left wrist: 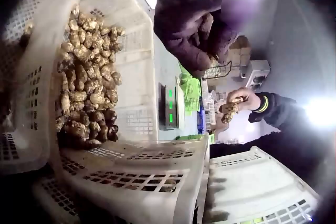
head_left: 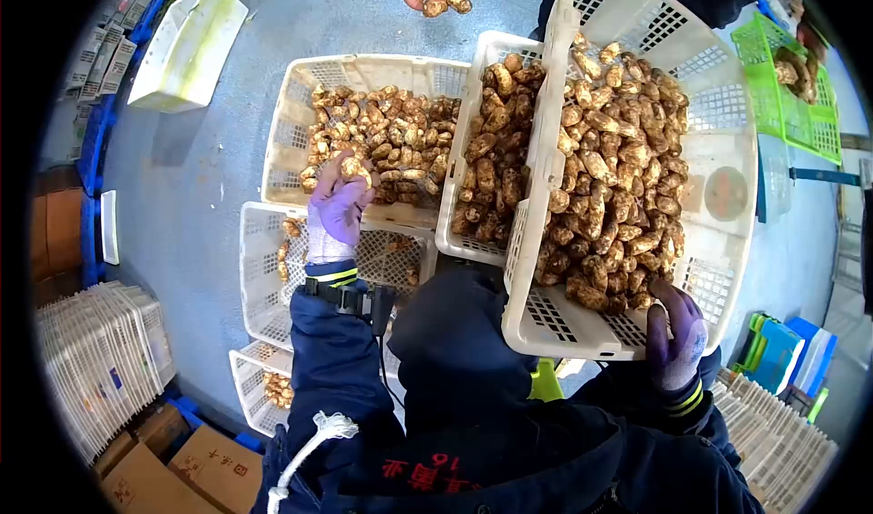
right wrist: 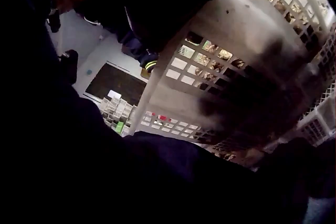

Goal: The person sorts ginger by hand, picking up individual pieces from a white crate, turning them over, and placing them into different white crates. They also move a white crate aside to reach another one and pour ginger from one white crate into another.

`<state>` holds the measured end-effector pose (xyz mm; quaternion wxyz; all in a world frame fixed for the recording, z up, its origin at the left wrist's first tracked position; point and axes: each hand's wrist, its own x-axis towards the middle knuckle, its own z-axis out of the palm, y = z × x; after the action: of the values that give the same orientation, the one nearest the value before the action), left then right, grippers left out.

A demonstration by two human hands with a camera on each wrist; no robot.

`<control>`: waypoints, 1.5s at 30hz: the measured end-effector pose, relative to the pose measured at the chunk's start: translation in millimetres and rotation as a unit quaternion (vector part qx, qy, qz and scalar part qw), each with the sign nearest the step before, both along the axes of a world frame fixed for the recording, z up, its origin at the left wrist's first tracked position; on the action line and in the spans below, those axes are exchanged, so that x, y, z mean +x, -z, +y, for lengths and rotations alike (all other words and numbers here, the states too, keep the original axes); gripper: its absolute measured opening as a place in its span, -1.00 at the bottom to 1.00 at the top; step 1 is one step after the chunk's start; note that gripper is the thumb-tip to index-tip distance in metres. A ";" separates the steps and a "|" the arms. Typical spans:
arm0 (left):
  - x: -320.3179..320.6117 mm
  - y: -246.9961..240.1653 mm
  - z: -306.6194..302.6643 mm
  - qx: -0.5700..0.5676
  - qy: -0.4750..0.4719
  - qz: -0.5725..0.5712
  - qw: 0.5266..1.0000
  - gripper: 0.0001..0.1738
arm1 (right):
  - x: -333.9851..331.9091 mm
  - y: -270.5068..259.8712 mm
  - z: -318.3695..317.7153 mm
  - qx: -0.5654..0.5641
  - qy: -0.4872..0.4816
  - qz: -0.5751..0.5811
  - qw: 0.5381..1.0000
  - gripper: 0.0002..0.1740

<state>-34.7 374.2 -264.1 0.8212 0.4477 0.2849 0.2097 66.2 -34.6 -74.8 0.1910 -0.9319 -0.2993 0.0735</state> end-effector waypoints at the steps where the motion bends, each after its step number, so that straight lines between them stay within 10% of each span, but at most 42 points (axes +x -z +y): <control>1: -1.5 6.2 0.4 -0.007 0.007 -0.011 1.000 -0.37 | 0.0 0.8 0.7 0.002 0.009 0.003 1.000 -0.68; 12: -16.4 32.8 6.2 -0.076 -0.059 0.034 0.995 -0.39 | -2.4 0.9 0.7 -0.012 0.039 0.021 0.999 -0.66; 16: -11.0 53.9 4.1 0.218 -0.192 0.187 0.938 -0.36 | -2.0 4.2 -2.2 -0.016 0.033 0.011 0.999 -0.66; 21: -35.3 98.8 -34.5 0.351 -0.015 0.213 0.912 -0.48 | -1.8 2.8 -1.8 -0.018 0.027 0.008 0.999 -0.74; 24: -41.4 117.1 -83.4 0.633 0.142 0.297 0.701 -0.45 | -2.3 1.2 0.4 -0.009 0.031 0.017 0.999 -0.74; 45: -40.1 150.4 -106.4 0.607 0.184 0.329 0.700 -0.29 | -3.0 3.1 2.4 -0.003 0.039 0.009 0.999 -0.69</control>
<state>-74.8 267.8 -414.5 0.2478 0.9330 0.2599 0.0218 63.2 -32.2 -77.9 0.1936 -0.9428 -0.2607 0.0758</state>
